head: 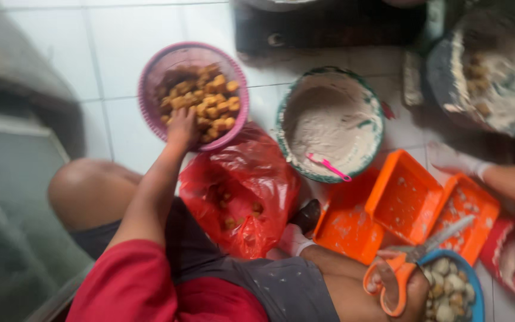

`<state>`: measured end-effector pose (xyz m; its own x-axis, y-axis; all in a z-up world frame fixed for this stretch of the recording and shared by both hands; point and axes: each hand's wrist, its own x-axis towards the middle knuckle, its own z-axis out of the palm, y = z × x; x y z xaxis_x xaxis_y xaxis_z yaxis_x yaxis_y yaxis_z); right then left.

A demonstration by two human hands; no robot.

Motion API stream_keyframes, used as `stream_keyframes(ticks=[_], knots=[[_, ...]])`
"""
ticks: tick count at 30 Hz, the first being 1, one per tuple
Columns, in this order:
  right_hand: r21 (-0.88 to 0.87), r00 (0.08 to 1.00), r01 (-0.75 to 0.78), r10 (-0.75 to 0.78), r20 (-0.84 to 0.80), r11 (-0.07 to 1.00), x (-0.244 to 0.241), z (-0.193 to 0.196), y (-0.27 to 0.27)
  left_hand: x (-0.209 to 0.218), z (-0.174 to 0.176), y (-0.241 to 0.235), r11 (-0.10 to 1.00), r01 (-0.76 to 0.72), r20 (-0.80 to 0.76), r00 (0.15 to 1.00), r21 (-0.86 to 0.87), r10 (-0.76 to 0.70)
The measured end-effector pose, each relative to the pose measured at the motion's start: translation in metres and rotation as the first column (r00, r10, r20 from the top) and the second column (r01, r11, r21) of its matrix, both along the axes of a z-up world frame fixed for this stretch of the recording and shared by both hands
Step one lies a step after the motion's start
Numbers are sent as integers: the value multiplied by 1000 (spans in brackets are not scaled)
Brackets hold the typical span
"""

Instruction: The person sits on the floor and uses orange-handled scissors to cut small fried food items into smaller pieces. The cut pieces are placed into a red plastic bag. A second person is visible in the background handling a dough mixture.

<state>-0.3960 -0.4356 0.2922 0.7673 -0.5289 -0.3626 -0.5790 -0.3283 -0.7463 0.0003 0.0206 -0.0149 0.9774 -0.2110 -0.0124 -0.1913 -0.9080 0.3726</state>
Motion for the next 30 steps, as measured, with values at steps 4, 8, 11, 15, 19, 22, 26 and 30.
stream_keyframes(ticks=[4, 8, 11, 15, 19, 22, 26, 30], knots=[[-24, 998, -59, 59, 31, 998, 35, 3, -11, -2, -11, -5, 988, -105, -67, 993, -111, 98], [-18, 989, -122, 123, 76, 992, 65, 11, -11, -8, -39, 2, 993, -110, 48, 993, -34, 112], [8, 971, -224, 223, 83, 975, 88, 36, -15, -11, -50, 8, 989, -137, -13, 991, -59, 136], [64, 958, -286, 285, 19, 956, 99, 59, 5, -10, -45, 10, 978, -156, -77, 986, -139, 146], [187, 939, -328, 341, -40, 926, 106, 56, 41, -13, -20, 12, 978, -117, -177, 980, -170, 87], [195, 926, -320, 350, -141, 927, 105, 45, 61, -17, 3, 21, 996, -71, -266, 962, -50, 55], [178, 907, -330, 364, -211, 927, 96, 43, 65, -20, 20, 10, 992, -78, -266, 963, -99, 49], [114, 903, -356, 373, -212, 928, 90, 51, 71, -31, 25, 10, 987, -79, -107, 992, -141, 64]])
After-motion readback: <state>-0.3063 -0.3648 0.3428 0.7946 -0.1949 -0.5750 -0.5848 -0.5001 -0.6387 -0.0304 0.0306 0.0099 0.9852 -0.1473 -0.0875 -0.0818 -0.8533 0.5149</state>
